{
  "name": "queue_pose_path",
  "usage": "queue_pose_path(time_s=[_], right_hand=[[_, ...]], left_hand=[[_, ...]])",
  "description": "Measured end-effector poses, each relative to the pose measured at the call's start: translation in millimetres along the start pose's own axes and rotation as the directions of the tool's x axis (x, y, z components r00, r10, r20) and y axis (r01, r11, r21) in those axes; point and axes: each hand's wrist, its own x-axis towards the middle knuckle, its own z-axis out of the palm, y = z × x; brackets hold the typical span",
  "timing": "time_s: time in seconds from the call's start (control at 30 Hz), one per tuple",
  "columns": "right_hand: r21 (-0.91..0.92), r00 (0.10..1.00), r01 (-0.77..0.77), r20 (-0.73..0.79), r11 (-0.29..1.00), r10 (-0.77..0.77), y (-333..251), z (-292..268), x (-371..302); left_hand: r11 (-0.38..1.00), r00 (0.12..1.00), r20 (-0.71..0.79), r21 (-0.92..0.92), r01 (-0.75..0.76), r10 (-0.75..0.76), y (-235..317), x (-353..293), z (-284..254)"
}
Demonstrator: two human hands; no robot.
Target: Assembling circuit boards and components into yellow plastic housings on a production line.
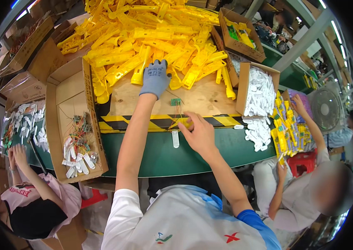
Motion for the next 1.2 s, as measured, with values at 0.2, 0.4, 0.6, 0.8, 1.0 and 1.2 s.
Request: queue_pose_path(time_s=[0.2,0.4,0.6,0.8,1.0,1.2], right_hand=[[-0.026,0.978,0.208,0.021,0.978,-0.208,15,13,50],[0.166,0.975,0.174,0.111,0.971,-0.194,24,13,53],[0.208,0.977,-0.069,0.212,0.976,0.024,8,15,68],[0.096,0.983,0.056,0.166,0.994,-0.072,12,26,86],[0.409,0.94,-0.115,0.341,0.905,-0.034,13,17,92],[0.726,0.975,0.062,0.102,0.685,-0.197,10,-12,87]], left_hand=[[0.972,0.941,-0.28,-0.184,0.145,-0.193,-3,4,8],[0.97,0.955,-0.244,-0.213,0.116,-0.168,-5,10,0],[0.582,0.856,-0.356,-0.809,-0.081,-0.375,-16,16,-12],[0.679,0.843,-0.4,-0.732,-0.058,-0.359,-14,9,-36],[0.675,0.959,-0.229,-0.735,-0.058,-0.167,-18,-8,-77],[0.665,0.852,-0.48,-0.709,-0.234,-0.211,-6,-16,-111]])
